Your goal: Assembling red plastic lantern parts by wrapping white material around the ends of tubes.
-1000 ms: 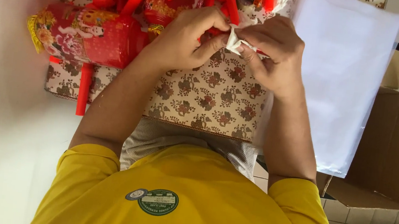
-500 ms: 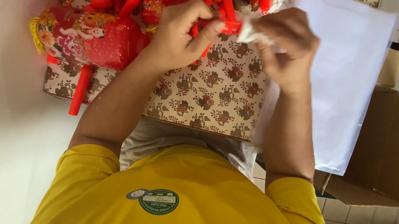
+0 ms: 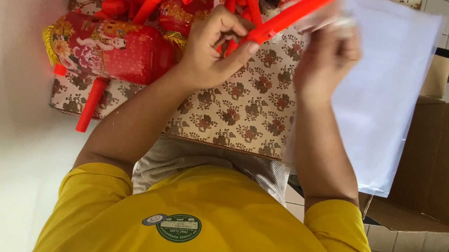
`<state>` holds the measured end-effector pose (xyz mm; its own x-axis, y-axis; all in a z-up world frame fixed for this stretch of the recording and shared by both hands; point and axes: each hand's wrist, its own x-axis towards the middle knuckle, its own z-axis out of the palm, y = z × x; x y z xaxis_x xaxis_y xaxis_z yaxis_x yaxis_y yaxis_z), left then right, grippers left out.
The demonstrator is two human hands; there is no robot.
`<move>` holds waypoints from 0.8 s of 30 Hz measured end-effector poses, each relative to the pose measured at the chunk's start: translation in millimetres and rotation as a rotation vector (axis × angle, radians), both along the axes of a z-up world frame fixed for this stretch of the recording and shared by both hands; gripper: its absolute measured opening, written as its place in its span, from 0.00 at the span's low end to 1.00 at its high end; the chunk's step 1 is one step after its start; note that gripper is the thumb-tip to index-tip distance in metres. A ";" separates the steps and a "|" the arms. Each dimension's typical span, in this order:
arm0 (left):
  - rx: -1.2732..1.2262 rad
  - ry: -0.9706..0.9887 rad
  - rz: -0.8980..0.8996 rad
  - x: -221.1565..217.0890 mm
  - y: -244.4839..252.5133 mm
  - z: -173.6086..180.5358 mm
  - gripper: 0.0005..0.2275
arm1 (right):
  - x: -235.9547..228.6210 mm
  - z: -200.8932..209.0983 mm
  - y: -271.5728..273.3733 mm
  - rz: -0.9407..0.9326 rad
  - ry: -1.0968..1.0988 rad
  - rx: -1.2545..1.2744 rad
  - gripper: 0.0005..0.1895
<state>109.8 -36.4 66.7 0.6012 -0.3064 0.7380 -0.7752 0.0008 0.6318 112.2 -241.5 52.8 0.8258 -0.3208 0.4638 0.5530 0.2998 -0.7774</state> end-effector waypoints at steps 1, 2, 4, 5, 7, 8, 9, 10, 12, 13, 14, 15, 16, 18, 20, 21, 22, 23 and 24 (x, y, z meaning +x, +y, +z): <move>-0.030 -0.005 0.048 -0.8 -4.3 -5.1 0.06 | -4.1 -0.1 6.3 -0.013 -0.008 -0.170 0.13; -0.031 -0.007 0.049 -0.2 -10.7 -12.1 0.06 | -5.2 -3.8 11.0 -0.013 -0.010 -0.170 0.13; -0.114 -0.122 0.052 0.6 -23.1 -26.2 0.07 | -8.6 -11.7 21.0 0.176 -0.294 -0.432 0.22; -0.114 -0.121 0.051 -0.3 -22.9 -33.4 0.07 | -13.2 -6.8 21.6 0.175 -0.293 -0.433 0.22; 0.037 -0.199 0.171 -0.7 -21.6 -46.6 0.09 | -20.9 4.2 23.7 0.090 -0.193 -0.502 0.22; 0.037 -0.202 0.172 -4.0 -19.9 -42.6 0.09 | -20.8 10.0 24.3 0.090 -0.196 -0.502 0.22; 0.025 -0.144 0.148 -8.3 -18.7 -39.1 0.11 | -22.1 15.3 24.4 0.067 -0.232 -0.536 0.23; 0.013 -0.085 0.124 -12.6 -17.5 -35.8 0.12 | -23.2 20.6 24.5 0.044 -0.269 -0.569 0.23; -0.050 -0.032 0.072 -16.4 -19.9 -24.6 0.12 | -24.3 13.0 30.7 0.087 -0.280 -0.534 0.27; -0.111 0.021 0.021 -18.4 -20.8 -18.8 0.12 | -24.7 9.3 34.0 0.131 -0.292 -0.498 0.32; -0.110 0.020 0.021 -20.5 -19.5 -18.5 0.12 | -25.2 6.8 32.9 0.130 -0.293 -0.497 0.32; -0.080 0.073 0.054 -23.1 -18.0 -18.5 0.14 | -26.2 4.0 32.0 0.094 -0.281 -0.503 0.27; -0.049 0.126 0.088 -25.7 -16.4 -18.6 0.16 | -27.2 1.0 31.2 0.059 -0.269 -0.508 0.23; -0.025 0.150 0.028 -25.2 -16.3 -19.8 0.16 | -28.5 9.6 31.0 0.053 -0.213 -0.515 0.20; -0.002 0.178 -0.030 -24.7 -16.3 -22.8 0.16 | -30.2 15.5 32.4 0.049 -0.153 -0.522 0.18; -0.011 0.190 -0.026 -23.9 -16.5 -25.0 0.17 | -30.5 17.2 33.7 0.056 -0.173 -0.546 0.16; -0.020 0.202 -0.022 -23.1 -16.5 -27.2 0.18 | -30.8 18.9 35.1 0.063 -0.193 -0.571 0.14; -0.020 0.202 -0.019 -22.9 -16.5 -28.8 0.18 | -29.8 16.9 33.4 0.066 -0.193 -0.570 0.14; -0.018 0.216 0.018 -22.7 -16.4 -30.3 0.18 | -28.7 15.0 31.8 0.045 -0.251 -0.609 0.19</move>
<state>87.1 -52.9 36.4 0.7511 -0.2819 0.5970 -0.6219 0.0013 0.7831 83.6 -209.7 67.7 0.6754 0.0922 0.7317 0.7368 -0.1256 -0.6643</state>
